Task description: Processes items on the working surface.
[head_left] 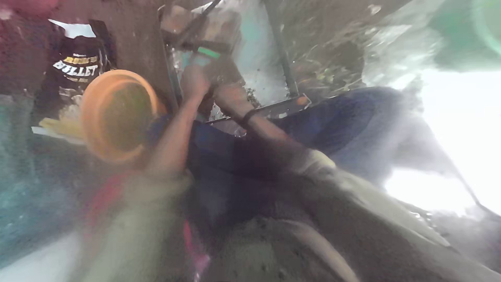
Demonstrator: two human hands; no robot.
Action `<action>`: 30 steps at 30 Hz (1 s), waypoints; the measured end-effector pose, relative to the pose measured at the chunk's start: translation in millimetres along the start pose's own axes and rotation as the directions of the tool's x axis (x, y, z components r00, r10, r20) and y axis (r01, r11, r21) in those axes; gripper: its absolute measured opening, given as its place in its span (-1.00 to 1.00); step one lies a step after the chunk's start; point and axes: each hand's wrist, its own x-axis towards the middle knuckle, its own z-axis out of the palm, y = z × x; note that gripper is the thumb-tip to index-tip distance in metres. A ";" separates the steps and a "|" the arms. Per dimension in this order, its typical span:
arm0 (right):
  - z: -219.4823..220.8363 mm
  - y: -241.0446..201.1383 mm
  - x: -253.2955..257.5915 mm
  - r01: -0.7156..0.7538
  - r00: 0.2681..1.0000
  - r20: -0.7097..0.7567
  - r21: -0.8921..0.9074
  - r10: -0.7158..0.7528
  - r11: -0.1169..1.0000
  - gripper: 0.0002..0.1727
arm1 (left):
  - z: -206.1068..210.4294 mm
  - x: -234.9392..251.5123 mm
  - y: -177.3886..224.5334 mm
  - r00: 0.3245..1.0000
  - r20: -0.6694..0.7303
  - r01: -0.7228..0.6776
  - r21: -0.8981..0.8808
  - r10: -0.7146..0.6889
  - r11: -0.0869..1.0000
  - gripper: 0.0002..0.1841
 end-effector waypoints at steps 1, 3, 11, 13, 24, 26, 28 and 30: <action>-1.9 1.0 0.2 -0.001 1.000 -0.001 0.002 0.001 1.000 -0.64 | -0.6 -0.3 0.1 1.000 0.000 0.002 -0.011 -0.002 1.000 -0.76; -4.8 2.7 2.9 0.010 1.000 -0.016 0.000 -0.010 1.000 -0.61 | -1.6 0.5 2.0 1.000 0.003 0.019 -0.021 -0.019 1.000 -0.77; -2.1 -6.9 18.3 0.038 0.999 -0.019 -0.016 -0.038 0.999 -0.68 | -3.1 -1.5 5.2 1.000 0.000 0.024 0.005 -0.024 1.000 -0.72; 2.1 -11.3 22.0 -0.001 1.000 -0.013 -0.001 0.001 1.000 -0.71 | -4.3 -2.7 5.8 1.000 -0.005 0.023 0.006 -0.023 1.000 -0.73; 26.5 20.7 -35.5 -0.080 0.993 0.085 -0.059 0.085 0.995 -0.66 | -3.3 -6.3 7.6 1.000 -0.002 0.014 -0.002 -0.014 1.000 -0.78; 23.8 20.6 -34.3 -0.082 0.993 0.083 -0.049 0.086 0.995 -0.67 | -5.5 -4.0 5.1 1.000 0.010 -0.013 -0.009 0.013 1.000 -0.75; 24.8 21.7 -31.7 -0.058 0.997 0.055 -0.030 0.060 0.998 -0.69 | -8.1 -2.6 1.6 0.999 0.028 -0.027 -0.040 0.028 0.999 -0.73; 25.3 19.7 -29.3 -0.062 0.997 0.042 -0.012 0.062 0.998 -0.69 | -10.2 -2.4 -2.3 0.997 0.074 -0.021 -0.087 0.027 0.996 -0.72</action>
